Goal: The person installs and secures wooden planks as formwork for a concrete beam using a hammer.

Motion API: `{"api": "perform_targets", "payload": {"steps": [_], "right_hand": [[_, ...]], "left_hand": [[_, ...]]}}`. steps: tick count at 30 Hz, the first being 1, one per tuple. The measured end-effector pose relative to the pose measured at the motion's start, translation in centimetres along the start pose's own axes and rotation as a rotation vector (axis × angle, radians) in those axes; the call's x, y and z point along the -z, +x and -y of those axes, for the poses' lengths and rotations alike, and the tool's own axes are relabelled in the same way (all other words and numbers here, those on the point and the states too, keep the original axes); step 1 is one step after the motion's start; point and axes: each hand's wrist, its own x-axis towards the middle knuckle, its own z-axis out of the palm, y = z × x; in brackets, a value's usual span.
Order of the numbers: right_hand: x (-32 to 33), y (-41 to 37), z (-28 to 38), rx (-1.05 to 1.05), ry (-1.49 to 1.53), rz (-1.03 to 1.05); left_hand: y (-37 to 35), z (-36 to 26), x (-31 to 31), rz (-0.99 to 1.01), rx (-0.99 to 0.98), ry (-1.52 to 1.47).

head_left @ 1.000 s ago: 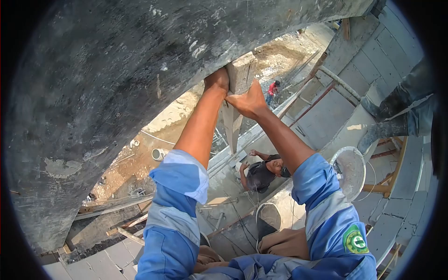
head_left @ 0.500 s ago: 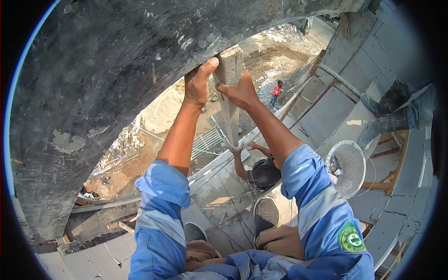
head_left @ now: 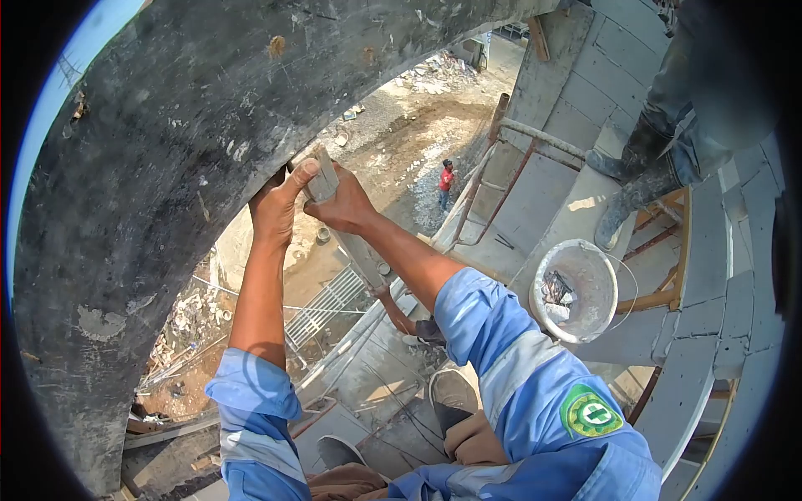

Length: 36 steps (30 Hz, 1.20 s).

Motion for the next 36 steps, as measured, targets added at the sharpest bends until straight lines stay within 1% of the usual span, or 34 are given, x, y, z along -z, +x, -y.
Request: {"api": "perform_targets", "payload": {"steps": [1,3,4,5,6,7,8,9,10,11,12,14,16,17,18,19,20,21,22,23,24,25,27,28,29,30,32,35,36], "right_hand": [[0.0,0.1,0.0,-0.001,-0.013,-0.018],[0.0,-0.5,0.9,-0.017,-0.018,-0.014],[-0.5,0.0,-0.7,-0.046,-0.033,-0.024],[-0.4,-0.7,0.5,-0.006,-0.045,-0.018],[-0.8,-0.5,-0.6,0.027,-0.015,-0.009],[-0.8,-0.6,-0.8,0.001,-0.019,0.065],[-0.9,-0.4,-1.5,0.067,0.025,0.052],[-1.1,-0.6,-0.3,0.141,0.089,0.04],[-1.2,-0.6,0.4,0.169,0.094,0.077],[-1.4,-0.3,-0.1,0.166,0.148,0.052],[-2.1,0.4,-0.2,0.165,0.165,0.086],[-1.8,0.5,-0.7,0.059,0.0,0.115],[-4.3,-1.3,0.2,0.129,0.049,0.124],[-4.9,-1.1,-0.9,0.22,0.092,0.149],[-4.9,-1.2,0.1,0.088,0.015,0.211],[-5.3,-0.8,-0.6,0.141,0.014,0.158],[-6.1,-0.6,-1.4,0.193,0.0,0.072],[-7.1,-0.2,-2.1,0.14,-0.073,-0.003],[-6.8,-0.8,0.1,0.035,-0.077,0.077],[-7.2,-1.2,1.1,0.162,-0.042,-0.055],[-7.0,-1.0,1.1,0.156,-0.031,-0.009],[-6.2,-1.2,1.0,0.125,-0.047,-0.011],[-4.7,-1.8,0.9,0.108,-0.155,0.043],[-4.6,-1.8,0.8,0.091,-0.155,0.047],[-4.6,-1.7,0.7,0.133,-0.15,0.019],[-4.6,-1.9,0.5,0.173,-0.145,-0.012],[-4.7,-2.1,0.6,0.154,-0.136,-0.023],[-4.6,-2.2,0.9,0.132,-0.147,-0.008],[-4.7,-2.2,1.1,0.139,-0.139,-0.007]], "left_hand": [[0.1,-0.4,0.0,-0.014,0.001,0.006],[0.6,-0.9,1.2,0.241,0.31,0.016],[1.1,-0.3,1.7,0.335,0.395,0.002],[0.9,-0.9,1.9,0.38,0.408,-0.021],[0.7,-0.9,2.2,0.407,0.414,-0.002],[0.6,-0.2,2.4,0.429,0.393,-0.031],[0.3,0.7,2.3,0.303,0.341,0.077],[-0.1,-1.7,2.4,0.209,0.285,0.255],[-0.1,-0.1,1.7,-0.023,-0.018,0.329],[0.3,0.6,1.6,-0.055,-0.084,0.45],[0.3,-0.3,3.1,-0.084,-0.071,0.47],[0.4,-1.7,3.8,0.318,0.42,-0.013],[-1.7,-1.2,6.0,0.117,0.245,0.223],[-1.8,-2.0,7.0,0.197,0.257,0.415],[-1.7,-0.9,7.3,0.258,0.285,0.251],[-2.1,-1.0,6.8,0.233,0.383,-0.035],[-1.6,-1.7,7.4,0.237,0.51,0.022],[-2.0,-2.7,7.6,0.204,0.394,-0.024],[-2.0,-2.5,7.2,0.188,0.332,-0.057],[-2.1,-2.4,7.3,0.146,0.271,-0.077],[-2.0,-2.5,7.2,0.151,0.24,-0.027],[-2.0,-2.4,7.2,0.146,0.219,0.023],[-1.8,-2.2,7.5,0.325,0.26,0.103],[-2.0,-2.2,7.0,0.254,0.242,0.117],[-2.0,-2.0,6.5,0.185,0.218,0.137],[-1.7,-1.5,6.4,0.193,0.229,0.139],[-0.8,-1.3,6.4,0.178,0.18,-0.213],[-0.9,-1.4,6.7,0.232,0.159,-0.164],[-0.7,-1.3,6.7,0.247,0.183,-0.133]]}}
